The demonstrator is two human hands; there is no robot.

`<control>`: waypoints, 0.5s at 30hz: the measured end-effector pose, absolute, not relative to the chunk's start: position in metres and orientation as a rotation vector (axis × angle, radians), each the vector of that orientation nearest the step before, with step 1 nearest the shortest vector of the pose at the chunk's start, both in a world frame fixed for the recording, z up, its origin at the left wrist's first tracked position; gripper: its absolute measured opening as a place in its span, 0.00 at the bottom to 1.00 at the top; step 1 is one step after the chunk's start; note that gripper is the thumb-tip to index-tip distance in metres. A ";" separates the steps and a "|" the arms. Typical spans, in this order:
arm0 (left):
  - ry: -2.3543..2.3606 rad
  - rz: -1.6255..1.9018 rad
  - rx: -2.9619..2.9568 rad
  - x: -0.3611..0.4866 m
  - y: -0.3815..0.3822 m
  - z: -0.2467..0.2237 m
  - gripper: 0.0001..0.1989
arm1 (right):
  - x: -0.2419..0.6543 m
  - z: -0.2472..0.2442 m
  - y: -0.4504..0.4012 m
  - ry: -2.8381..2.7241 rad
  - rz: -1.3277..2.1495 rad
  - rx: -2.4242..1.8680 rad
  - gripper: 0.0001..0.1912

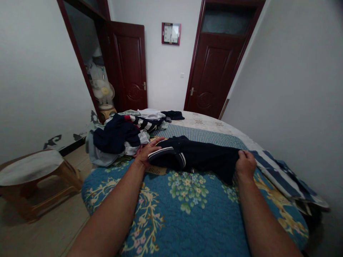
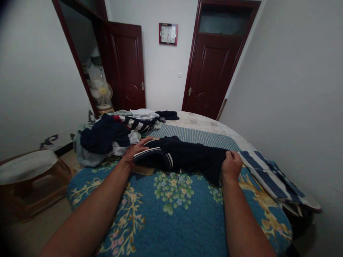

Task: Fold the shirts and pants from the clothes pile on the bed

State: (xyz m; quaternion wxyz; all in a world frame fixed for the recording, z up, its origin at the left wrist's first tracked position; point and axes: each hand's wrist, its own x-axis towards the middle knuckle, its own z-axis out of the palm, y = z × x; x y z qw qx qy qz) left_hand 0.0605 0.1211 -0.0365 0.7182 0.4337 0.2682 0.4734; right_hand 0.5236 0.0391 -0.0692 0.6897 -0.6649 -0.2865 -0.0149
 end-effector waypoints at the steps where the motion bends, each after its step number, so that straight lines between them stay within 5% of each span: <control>1: 0.637 1.047 0.963 0.059 0.123 -0.037 0.37 | 0.525 -0.071 0.040 -0.647 -0.042 -1.503 0.21; 10: 1.315 1.521 1.383 0.065 0.132 -0.039 0.09 | 0.519 -0.073 0.044 -0.733 0.068 -1.537 0.23; 15: 1.123 1.640 1.700 0.082 0.103 -0.015 0.08 | 0.505 -0.067 0.042 -0.754 0.125 -1.539 0.22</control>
